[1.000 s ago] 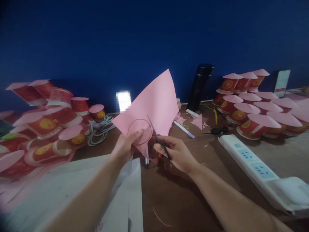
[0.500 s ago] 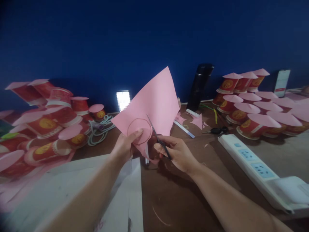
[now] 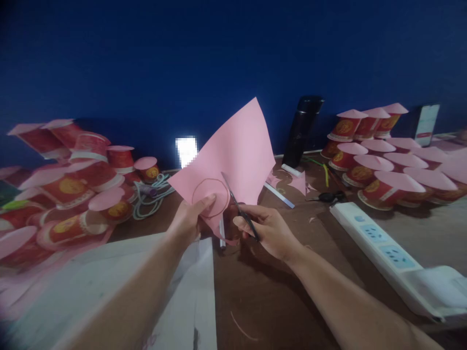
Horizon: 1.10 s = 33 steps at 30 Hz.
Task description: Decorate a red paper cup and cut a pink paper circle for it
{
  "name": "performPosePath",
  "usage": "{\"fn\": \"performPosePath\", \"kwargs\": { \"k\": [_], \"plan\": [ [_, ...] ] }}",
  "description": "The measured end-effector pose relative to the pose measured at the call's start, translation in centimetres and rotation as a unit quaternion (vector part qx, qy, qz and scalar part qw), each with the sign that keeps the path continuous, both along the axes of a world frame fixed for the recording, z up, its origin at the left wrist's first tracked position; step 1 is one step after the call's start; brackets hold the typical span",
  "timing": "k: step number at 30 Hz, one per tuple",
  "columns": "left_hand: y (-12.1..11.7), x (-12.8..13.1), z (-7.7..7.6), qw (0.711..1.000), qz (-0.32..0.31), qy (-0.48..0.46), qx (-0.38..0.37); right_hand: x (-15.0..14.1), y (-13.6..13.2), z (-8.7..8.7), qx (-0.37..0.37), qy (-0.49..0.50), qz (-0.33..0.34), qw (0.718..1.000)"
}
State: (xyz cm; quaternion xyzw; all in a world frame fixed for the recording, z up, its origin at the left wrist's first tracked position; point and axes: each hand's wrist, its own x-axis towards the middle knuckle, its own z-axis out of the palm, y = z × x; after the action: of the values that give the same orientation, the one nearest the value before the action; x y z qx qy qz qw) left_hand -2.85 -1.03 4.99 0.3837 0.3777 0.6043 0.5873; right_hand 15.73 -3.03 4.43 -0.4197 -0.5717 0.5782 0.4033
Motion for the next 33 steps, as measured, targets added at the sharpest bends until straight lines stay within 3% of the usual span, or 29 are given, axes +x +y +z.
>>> {"fn": "performPosePath", "kwargs": {
  "k": [33],
  "plan": [
    [0.08,-0.50,-0.09,1.000,-0.017,0.011,0.002,0.34,-0.06,-0.04,-0.006,-0.006,-0.010,1.000]
  ]
}}
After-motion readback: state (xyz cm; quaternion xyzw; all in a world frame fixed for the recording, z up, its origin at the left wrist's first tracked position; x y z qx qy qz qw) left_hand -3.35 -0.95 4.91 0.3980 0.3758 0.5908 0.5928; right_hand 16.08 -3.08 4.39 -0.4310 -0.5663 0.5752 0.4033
